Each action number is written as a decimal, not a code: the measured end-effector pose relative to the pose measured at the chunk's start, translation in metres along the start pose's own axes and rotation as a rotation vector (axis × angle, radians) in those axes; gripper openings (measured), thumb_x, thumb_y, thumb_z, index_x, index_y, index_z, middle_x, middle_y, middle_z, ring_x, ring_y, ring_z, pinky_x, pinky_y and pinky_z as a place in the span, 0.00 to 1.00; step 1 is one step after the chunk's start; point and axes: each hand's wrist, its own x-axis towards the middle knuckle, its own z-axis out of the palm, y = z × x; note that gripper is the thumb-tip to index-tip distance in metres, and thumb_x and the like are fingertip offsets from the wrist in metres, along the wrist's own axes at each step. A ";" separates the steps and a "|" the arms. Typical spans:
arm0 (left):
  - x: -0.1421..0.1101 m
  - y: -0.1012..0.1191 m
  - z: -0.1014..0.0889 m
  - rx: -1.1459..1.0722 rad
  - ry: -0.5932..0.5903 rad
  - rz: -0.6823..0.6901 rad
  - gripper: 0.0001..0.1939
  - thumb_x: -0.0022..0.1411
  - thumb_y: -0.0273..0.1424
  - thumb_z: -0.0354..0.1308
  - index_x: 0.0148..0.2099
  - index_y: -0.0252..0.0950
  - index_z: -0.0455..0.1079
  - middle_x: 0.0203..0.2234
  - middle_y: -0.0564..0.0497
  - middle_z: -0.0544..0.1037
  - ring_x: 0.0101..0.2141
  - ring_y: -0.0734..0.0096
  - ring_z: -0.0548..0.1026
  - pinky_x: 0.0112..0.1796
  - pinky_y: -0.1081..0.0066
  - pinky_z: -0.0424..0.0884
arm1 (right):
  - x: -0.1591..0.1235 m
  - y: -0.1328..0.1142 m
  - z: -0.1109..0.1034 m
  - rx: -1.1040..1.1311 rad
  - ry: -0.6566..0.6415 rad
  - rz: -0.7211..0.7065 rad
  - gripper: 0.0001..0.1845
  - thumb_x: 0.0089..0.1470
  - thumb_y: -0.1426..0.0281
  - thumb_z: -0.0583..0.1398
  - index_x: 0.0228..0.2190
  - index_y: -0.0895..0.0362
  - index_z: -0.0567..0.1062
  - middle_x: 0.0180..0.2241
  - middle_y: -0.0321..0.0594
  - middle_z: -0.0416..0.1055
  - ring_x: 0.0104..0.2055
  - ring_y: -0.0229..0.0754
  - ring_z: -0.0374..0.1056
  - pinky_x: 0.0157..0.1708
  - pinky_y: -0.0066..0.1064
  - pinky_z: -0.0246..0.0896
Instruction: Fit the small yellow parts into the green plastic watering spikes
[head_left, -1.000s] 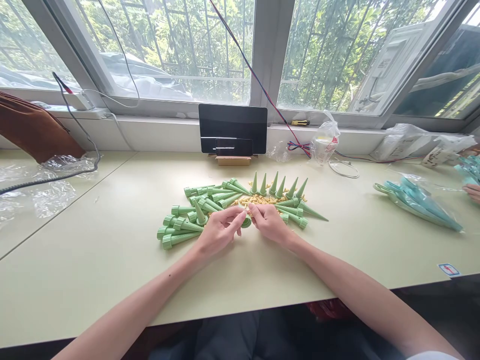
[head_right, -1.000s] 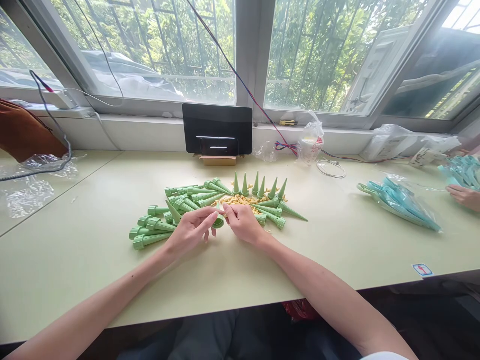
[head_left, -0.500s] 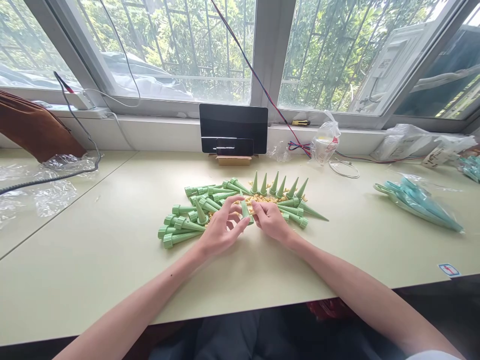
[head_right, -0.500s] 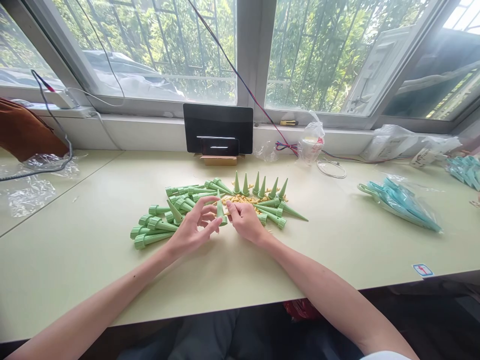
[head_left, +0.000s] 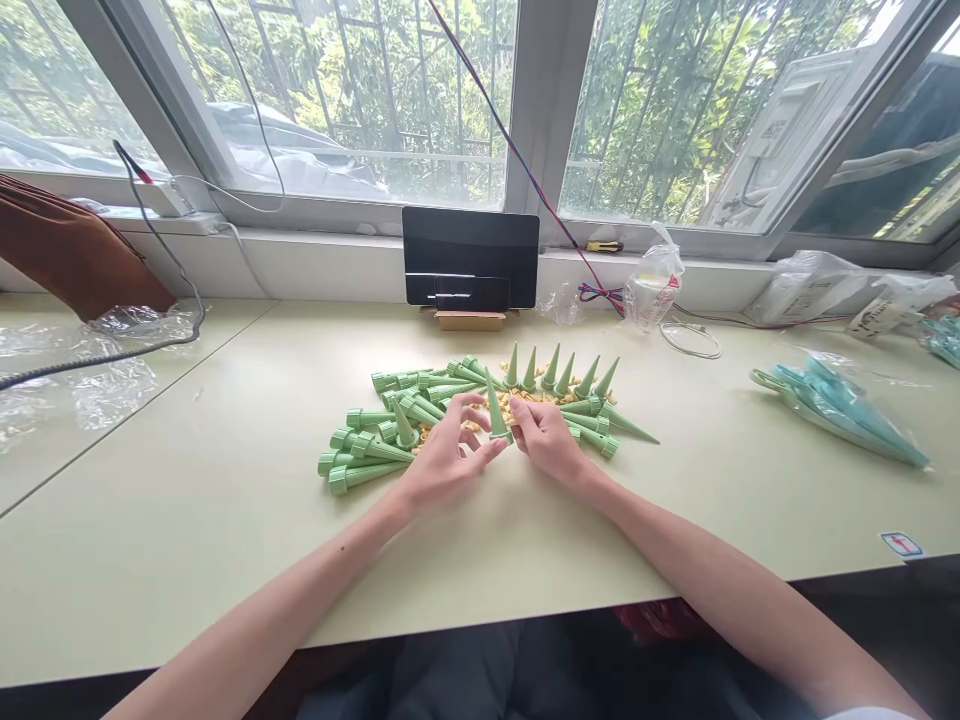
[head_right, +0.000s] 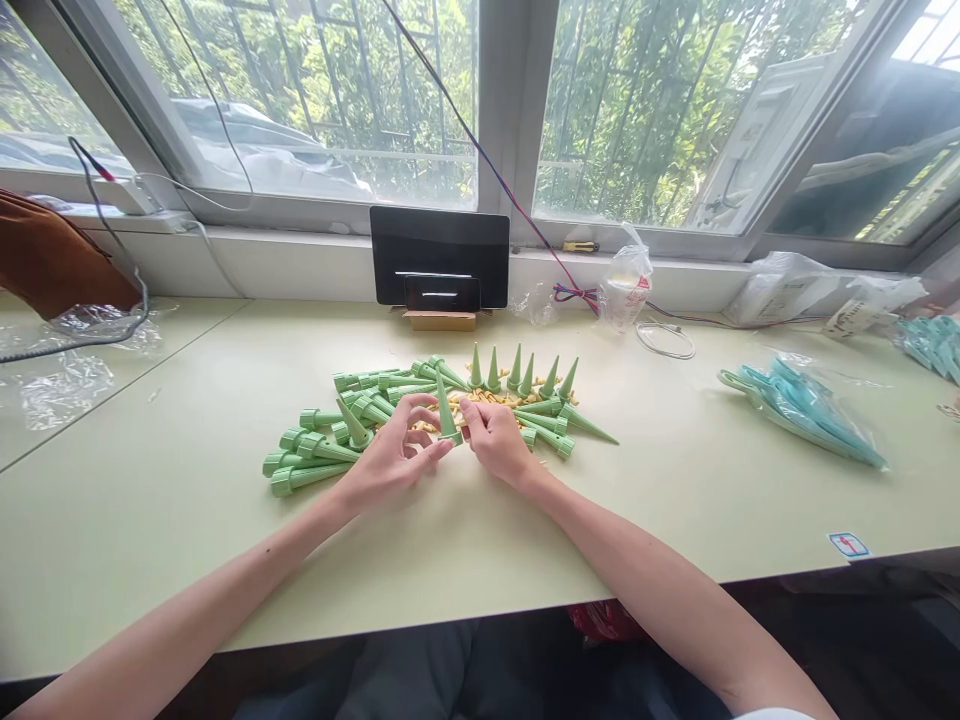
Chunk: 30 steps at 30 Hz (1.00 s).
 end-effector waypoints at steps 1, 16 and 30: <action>0.000 0.000 0.000 0.024 0.003 0.012 0.25 0.62 0.43 0.59 0.55 0.41 0.55 0.41 0.50 0.69 0.26 0.76 0.73 0.24 0.74 0.70 | 0.000 0.000 0.000 0.003 -0.001 0.002 0.31 0.63 0.48 0.50 0.17 0.55 0.59 0.15 0.32 0.56 0.17 0.33 0.51 0.18 0.28 0.46; -0.001 -0.008 0.004 0.214 0.161 0.316 0.16 0.64 0.30 0.58 0.54 0.39 0.67 0.24 0.59 0.61 0.22 0.80 0.58 0.23 0.78 0.61 | 0.001 0.005 0.001 0.060 -0.010 0.017 0.30 0.63 0.49 0.51 0.18 0.56 0.61 0.15 0.32 0.56 0.17 0.32 0.52 0.18 0.27 0.47; 0.000 0.000 0.002 0.160 0.196 0.416 0.16 0.63 0.25 0.57 0.53 0.37 0.75 0.20 0.59 0.60 0.20 0.81 0.54 0.22 0.78 0.56 | 0.000 -0.001 0.000 0.020 -0.019 0.020 0.29 0.64 0.52 0.50 0.16 0.55 0.60 0.13 0.30 0.54 0.17 0.33 0.49 0.20 0.29 0.47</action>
